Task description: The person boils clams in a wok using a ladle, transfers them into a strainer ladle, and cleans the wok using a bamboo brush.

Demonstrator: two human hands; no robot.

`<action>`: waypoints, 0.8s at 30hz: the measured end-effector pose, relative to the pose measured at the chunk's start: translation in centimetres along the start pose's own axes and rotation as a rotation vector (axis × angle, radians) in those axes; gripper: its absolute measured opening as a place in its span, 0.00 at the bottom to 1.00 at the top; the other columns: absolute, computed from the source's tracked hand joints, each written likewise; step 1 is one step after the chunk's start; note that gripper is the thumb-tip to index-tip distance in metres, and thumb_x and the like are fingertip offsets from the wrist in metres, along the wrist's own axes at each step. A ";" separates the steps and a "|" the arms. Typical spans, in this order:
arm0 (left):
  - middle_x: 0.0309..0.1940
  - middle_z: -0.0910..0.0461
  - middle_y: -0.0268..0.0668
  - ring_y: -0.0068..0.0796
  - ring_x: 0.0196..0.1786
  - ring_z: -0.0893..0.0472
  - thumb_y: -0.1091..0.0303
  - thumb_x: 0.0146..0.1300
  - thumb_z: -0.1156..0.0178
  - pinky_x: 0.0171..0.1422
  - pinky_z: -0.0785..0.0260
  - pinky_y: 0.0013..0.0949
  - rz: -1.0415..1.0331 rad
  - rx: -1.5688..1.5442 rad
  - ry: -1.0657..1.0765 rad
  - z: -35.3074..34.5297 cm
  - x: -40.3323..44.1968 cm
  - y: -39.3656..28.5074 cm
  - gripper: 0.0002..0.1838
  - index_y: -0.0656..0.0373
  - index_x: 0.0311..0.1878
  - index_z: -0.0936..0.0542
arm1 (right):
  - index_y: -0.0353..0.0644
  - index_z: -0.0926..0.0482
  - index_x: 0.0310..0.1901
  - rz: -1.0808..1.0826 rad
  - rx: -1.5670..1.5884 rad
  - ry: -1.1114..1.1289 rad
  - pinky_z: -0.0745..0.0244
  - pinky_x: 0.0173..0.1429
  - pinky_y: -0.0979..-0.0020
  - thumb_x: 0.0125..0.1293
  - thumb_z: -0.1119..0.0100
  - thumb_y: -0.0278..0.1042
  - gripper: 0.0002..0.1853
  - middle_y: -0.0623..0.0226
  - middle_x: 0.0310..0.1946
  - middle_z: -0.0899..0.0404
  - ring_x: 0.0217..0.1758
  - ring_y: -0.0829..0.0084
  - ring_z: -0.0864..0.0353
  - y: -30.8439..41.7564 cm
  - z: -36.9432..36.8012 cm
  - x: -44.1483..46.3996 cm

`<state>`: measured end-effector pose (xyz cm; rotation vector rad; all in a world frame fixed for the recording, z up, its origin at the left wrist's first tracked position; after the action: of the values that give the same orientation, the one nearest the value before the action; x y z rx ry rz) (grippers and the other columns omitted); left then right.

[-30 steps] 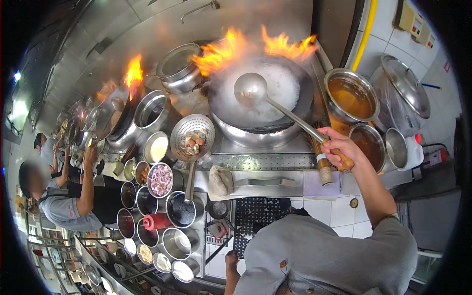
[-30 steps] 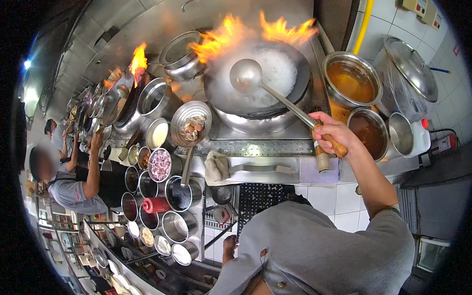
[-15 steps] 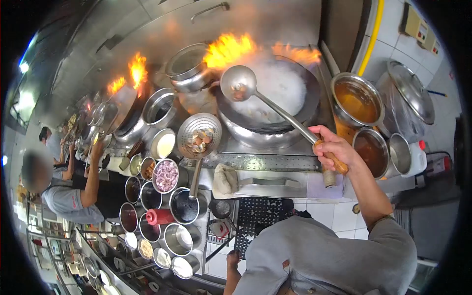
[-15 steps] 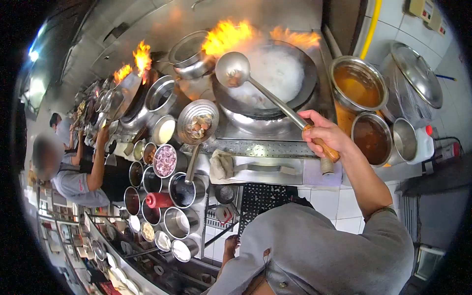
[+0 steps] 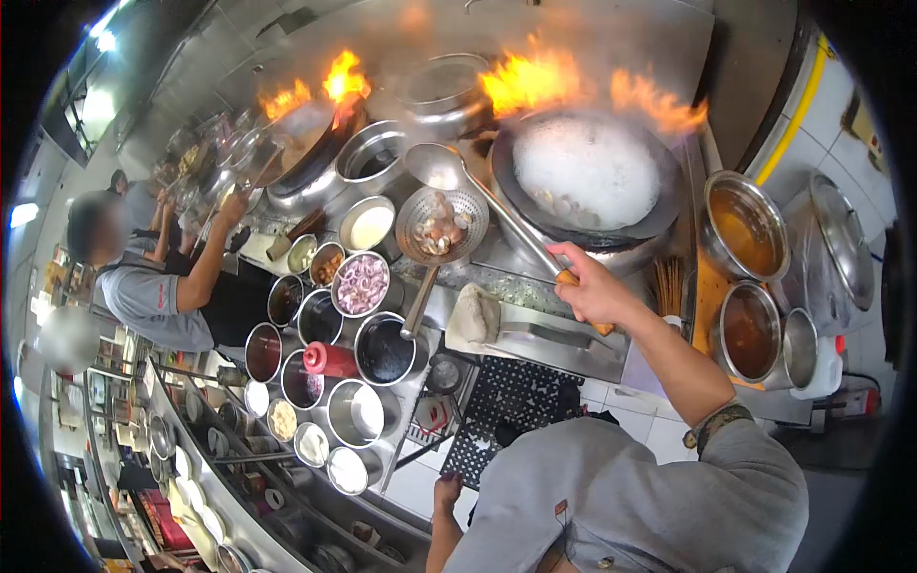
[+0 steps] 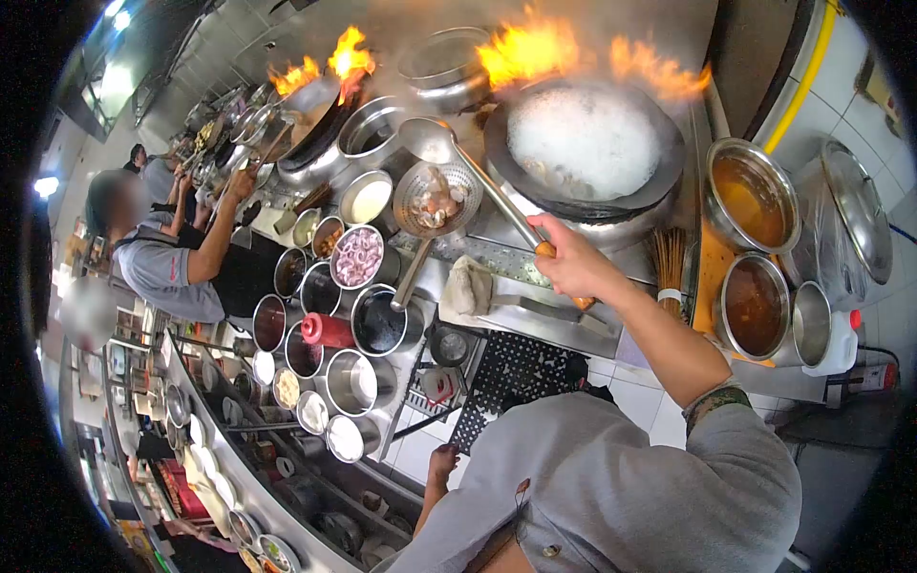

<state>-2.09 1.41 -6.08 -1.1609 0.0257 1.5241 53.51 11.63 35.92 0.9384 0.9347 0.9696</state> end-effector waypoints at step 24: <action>0.43 0.14 0.48 0.41 0.43 0.14 0.66 0.65 0.35 0.49 0.23 0.39 -0.736 0.177 -0.353 15.8 -1.8 -55.8 0.14 0.65 0.50 0.16 | 0.48 0.37 0.72 0.081 -0.009 -0.028 0.31 0.31 0.59 0.64 0.41 0.28 0.33 0.58 0.25 0.25 0.25 0.65 0.23 -3.9 1.2 -2.7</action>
<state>30.02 28.20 34.20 -0.6341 -0.4493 1.0137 54.77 7.78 33.22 0.9861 0.8737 1.0256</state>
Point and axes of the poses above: each hand's wrist, its own x-axis towards the middle knuckle, its own z-axis out of the back of the hand, y = z × x, the point moved 9 cm from there along x, towards the middle knuckle
